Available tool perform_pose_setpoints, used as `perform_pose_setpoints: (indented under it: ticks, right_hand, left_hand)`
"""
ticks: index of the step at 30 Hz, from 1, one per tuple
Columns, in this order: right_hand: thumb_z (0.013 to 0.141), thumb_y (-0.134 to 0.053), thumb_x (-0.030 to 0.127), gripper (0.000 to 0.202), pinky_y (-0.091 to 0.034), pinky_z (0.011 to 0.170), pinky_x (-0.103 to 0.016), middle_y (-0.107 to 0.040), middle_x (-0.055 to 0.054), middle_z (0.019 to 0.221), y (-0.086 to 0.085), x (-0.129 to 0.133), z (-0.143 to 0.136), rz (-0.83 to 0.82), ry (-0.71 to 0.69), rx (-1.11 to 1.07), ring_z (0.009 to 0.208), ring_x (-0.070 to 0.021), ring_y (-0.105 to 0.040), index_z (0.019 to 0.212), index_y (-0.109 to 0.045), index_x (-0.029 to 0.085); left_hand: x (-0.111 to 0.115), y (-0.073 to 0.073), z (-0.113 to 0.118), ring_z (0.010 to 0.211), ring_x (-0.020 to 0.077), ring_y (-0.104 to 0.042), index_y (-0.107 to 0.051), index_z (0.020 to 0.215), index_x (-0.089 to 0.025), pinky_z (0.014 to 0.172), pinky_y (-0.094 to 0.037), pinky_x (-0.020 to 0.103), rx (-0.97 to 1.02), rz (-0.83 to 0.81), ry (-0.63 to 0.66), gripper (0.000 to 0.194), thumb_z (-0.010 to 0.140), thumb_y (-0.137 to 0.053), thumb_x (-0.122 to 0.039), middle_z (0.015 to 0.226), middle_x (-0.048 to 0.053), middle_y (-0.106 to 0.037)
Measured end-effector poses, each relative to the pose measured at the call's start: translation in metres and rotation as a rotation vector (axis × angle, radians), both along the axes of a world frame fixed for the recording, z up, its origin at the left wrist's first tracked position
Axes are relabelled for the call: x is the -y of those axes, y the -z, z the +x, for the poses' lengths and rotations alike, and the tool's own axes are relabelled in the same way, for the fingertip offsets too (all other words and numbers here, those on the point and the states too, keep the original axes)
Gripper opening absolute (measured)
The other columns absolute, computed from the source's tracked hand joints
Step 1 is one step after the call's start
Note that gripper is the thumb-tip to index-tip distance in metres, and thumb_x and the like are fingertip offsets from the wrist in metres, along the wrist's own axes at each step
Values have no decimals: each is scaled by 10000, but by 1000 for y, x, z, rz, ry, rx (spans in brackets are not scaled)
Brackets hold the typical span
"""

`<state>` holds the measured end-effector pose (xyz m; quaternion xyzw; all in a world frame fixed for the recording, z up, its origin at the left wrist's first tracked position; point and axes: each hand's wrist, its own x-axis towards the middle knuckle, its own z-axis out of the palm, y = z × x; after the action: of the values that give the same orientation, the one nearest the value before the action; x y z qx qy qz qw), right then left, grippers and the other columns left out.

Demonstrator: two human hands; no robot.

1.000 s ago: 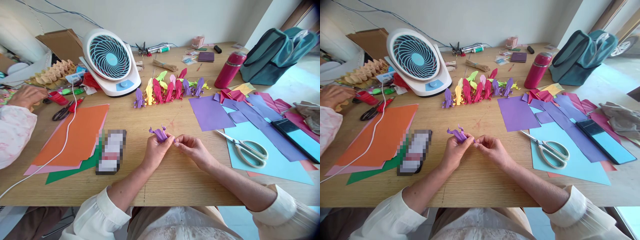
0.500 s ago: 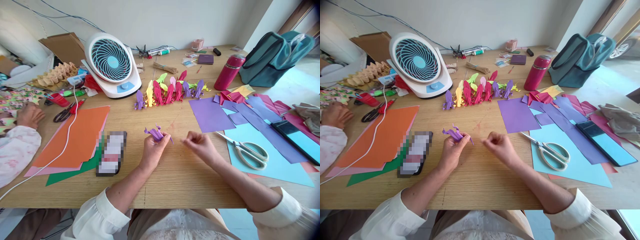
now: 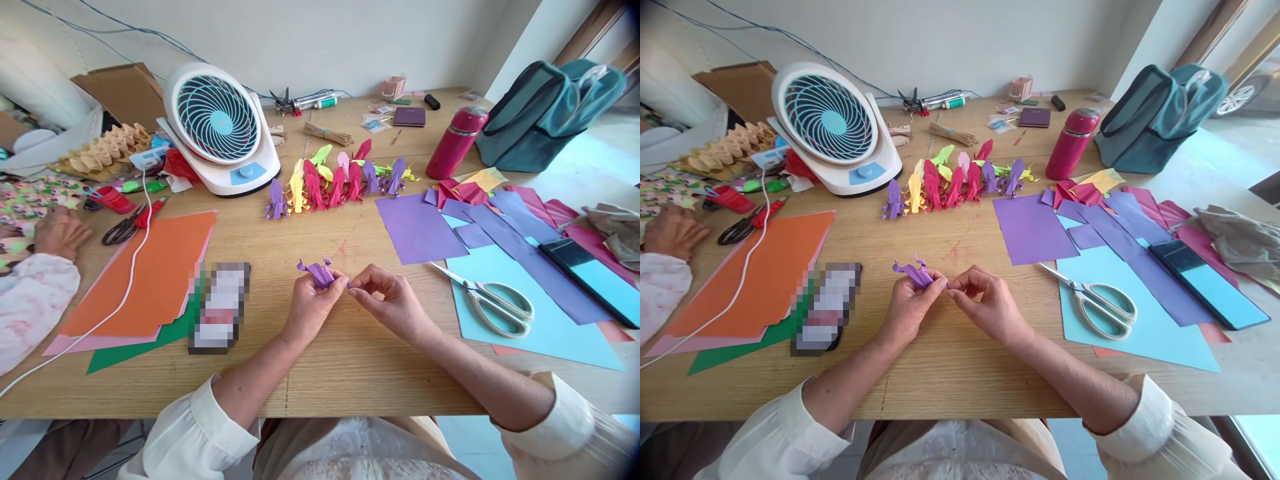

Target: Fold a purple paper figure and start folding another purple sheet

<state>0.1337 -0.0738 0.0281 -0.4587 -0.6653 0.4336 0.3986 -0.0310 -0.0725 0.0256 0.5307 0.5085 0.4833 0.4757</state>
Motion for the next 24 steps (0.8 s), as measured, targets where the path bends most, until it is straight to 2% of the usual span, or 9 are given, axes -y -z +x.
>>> perform_pose_setpoints:
  ticks: [4,9,18,21,24]
  right_hand:
    - [874,-641,268,103,-438,647,-270,-622,-12,791,1,-1,2,53,8,19,706,-134,-555,795,-644,202]
    - [880,-619,194,68,-455,658,-278,-600,-16,804,0,1,2,195,-7,49,717,-137,-565,815,-632,207]
    - [945,-521,172,131,-483,684,-319,-587,-56,858,4,-3,7,515,-47,179,762,-165,-576,904,-633,224]
    - [935,-550,187,107,-480,700,-332,-589,-62,859,6,-5,8,549,-24,204,783,-180,-577,895,-639,231]
    - [926,-581,250,105,-473,685,-332,-581,-60,835,6,-4,8,506,26,231,756,-182,-568,844,-644,232]
  left_hand:
    - [0,0,-1,654,116,-519,-659,697,-162,656,-413,229,-20,9,7,194,804,-652,-325,672,-11,-600]
    - [0,2,-1,617,108,-474,-662,698,-161,613,-372,229,-58,-6,-5,205,805,-655,-335,635,-23,-560]
    - [-2,-1,-1,660,117,-492,-655,679,-158,680,-396,245,85,-146,5,192,733,-715,-332,649,-22,-570]
    - [-3,-2,-2,639,114,-485,-657,668,-159,673,-392,250,100,-165,19,200,720,-731,-337,629,-26,-562]
    - [-3,-1,-2,636,116,-490,-655,669,-160,681,-402,255,105,-155,-2,197,729,-726,-334,626,-25,-564]
